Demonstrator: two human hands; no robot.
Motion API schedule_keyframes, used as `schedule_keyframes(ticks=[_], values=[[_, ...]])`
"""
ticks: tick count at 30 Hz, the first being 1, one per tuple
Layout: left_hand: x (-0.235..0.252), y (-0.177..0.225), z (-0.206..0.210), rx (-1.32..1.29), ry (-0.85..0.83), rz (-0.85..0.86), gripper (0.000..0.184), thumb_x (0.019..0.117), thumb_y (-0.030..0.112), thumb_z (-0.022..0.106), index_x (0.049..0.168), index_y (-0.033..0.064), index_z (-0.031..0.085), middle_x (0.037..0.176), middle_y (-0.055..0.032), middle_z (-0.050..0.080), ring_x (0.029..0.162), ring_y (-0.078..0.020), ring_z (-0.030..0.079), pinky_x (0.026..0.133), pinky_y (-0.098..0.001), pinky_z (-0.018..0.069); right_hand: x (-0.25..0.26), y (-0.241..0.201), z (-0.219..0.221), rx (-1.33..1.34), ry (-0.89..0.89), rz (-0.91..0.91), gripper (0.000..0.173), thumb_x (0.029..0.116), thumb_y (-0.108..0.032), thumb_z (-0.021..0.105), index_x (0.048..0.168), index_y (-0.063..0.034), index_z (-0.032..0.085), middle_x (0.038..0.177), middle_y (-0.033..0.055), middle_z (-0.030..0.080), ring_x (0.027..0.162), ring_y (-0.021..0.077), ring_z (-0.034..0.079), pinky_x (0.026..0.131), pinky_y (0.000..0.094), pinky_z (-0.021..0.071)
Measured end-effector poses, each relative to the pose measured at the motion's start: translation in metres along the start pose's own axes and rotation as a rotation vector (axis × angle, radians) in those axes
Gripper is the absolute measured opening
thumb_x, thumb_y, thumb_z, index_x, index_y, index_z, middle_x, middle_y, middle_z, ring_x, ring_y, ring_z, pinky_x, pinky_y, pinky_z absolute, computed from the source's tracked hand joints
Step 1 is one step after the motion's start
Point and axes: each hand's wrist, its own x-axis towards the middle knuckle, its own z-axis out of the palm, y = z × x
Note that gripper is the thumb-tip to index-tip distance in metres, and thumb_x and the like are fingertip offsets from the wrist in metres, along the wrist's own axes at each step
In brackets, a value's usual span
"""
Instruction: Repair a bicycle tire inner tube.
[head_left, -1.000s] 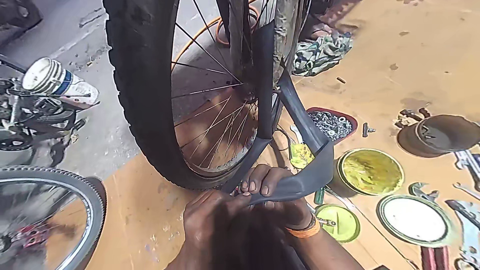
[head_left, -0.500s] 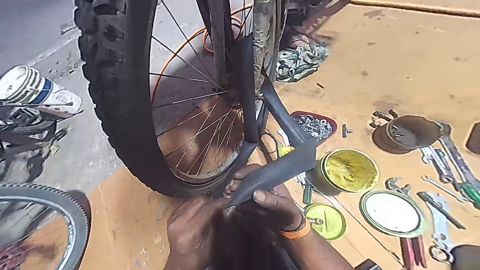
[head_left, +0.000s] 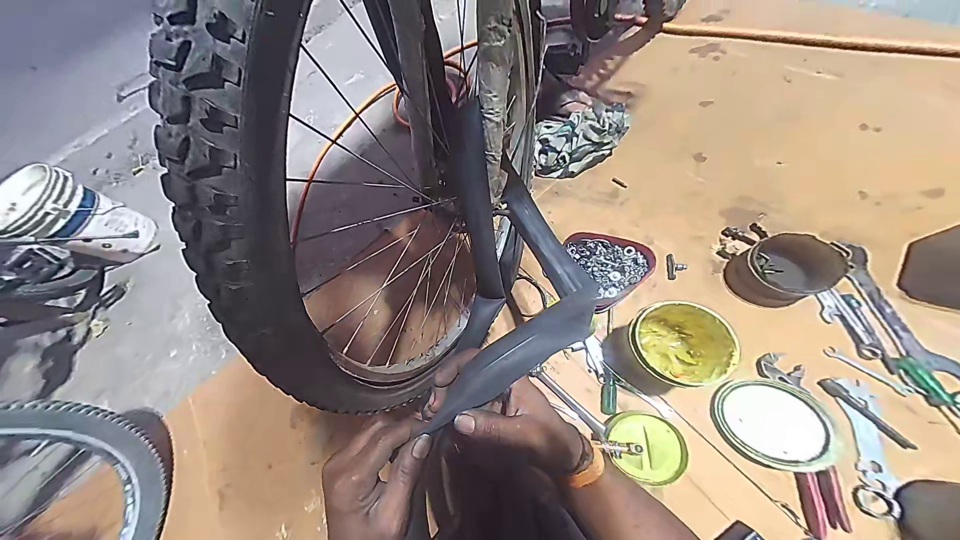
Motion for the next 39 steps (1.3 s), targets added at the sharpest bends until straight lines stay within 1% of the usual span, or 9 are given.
schedule_keyframes(ticks=[5,8,11,14,16,23,32,37,39], values=[[-0.001,-0.002,0.002,-0.033,-0.010,-0.016,0.024,0.1025,0.035,0.061,0.100,0.0167,0.076,0.092,0.0065,0.072,0.087,-0.0024,0.067,0.078,-0.0194,0.0569,-0.002,-0.001,0.000,0.002,0.025,0.038,0.036,0.0970,-0.009,0.068,0.129,0.0040,0.057,0.109,0.0117,0.069,0.085,0.0137,0.068,0.073,0.0309,0.0603],[0.000,0.000,0.004,0.004,-0.015,-0.027,0.024,0.1034,0.037,0.059,0.100,0.0178,0.073,0.091,0.0079,0.070,0.085,0.0013,0.065,0.077,-0.0163,0.0551,-0.002,0.000,0.001,-0.018,0.061,0.014,0.036,0.0959,-0.005,0.068,0.128,0.0059,0.057,0.109,0.0106,0.070,0.092,0.0123,0.068,0.082,0.0308,0.0598],[0.002,0.010,0.006,0.097,-0.024,-0.139,0.023,0.0981,0.034,0.065,0.091,0.0134,0.074,0.083,0.0072,0.071,0.078,0.0066,0.064,0.070,-0.0119,0.0543,-0.002,0.000,0.004,-0.097,0.128,-0.026,0.038,0.0950,-0.002,0.068,0.130,0.0095,0.057,0.107,0.0107,0.071,0.090,0.0101,0.068,0.081,0.0284,0.0599],[0.003,0.012,0.009,0.071,-0.023,-0.188,0.023,0.0969,0.030,0.066,0.087,0.0109,0.075,0.079,0.0061,0.071,0.074,0.0059,0.064,0.067,-0.0128,0.0544,-0.004,-0.004,0.010,-0.215,0.222,-0.070,0.027,0.0926,-0.002,0.071,0.117,0.0078,0.065,0.104,0.0083,0.074,0.093,0.0090,0.071,0.087,0.0287,0.0608],[0.001,0.008,0.010,0.037,-0.023,-0.183,0.022,0.0967,0.028,0.065,0.086,0.0115,0.074,0.078,0.0067,0.070,0.074,0.0053,0.064,0.067,-0.0129,0.0542,-0.005,-0.008,0.014,-0.259,0.276,-0.071,0.019,0.0908,-0.002,0.073,0.108,0.0057,0.068,0.099,0.0073,0.075,0.092,0.0097,0.072,0.087,0.0298,0.0614],[0.000,0.007,0.013,-0.005,-0.047,-0.202,0.022,0.0966,0.028,0.066,0.085,0.0106,0.074,0.077,0.0068,0.070,0.073,0.0054,0.064,0.067,-0.0129,0.0543,-0.006,-0.011,0.016,-0.292,0.327,-0.064,0.017,0.0885,0.000,0.074,0.104,0.0052,0.070,0.095,0.0085,0.075,0.089,0.0122,0.073,0.083,0.0311,0.0630],[0.000,0.007,0.013,-0.036,-0.057,-0.204,0.021,0.0971,0.029,0.065,0.087,0.0120,0.074,0.079,0.0072,0.071,0.075,0.0048,0.065,0.069,-0.0140,0.0557,-0.007,-0.014,0.015,-0.241,0.327,-0.081,0.016,0.0901,0.001,0.072,0.105,0.0054,0.069,0.096,0.0078,0.075,0.089,0.0115,0.072,0.084,0.0311,0.0624],[0.011,0.017,0.015,-0.308,-0.064,-0.295,0.016,0.0968,0.018,0.065,0.093,0.0090,0.077,0.086,0.0050,0.075,0.080,-0.0004,0.069,0.075,-0.0202,0.0588,-0.008,-0.019,0.009,-0.136,0.274,-0.045,0.022,0.0967,-0.012,0.069,0.116,-0.0024,0.066,0.103,0.0035,0.073,0.096,0.0109,0.070,0.089,0.0332,0.0598],[0.021,0.026,0.020,-0.404,-0.075,-0.337,0.014,0.0959,0.012,0.065,0.093,0.0069,0.077,0.087,0.0019,0.075,0.081,-0.0036,0.070,0.077,-0.0228,0.0596,-0.008,-0.022,0.002,-0.102,0.250,-0.059,0.028,0.0962,-0.014,0.070,0.121,-0.0026,0.064,0.107,0.0060,0.072,0.099,0.0144,0.069,0.092,0.0366,0.0582]])
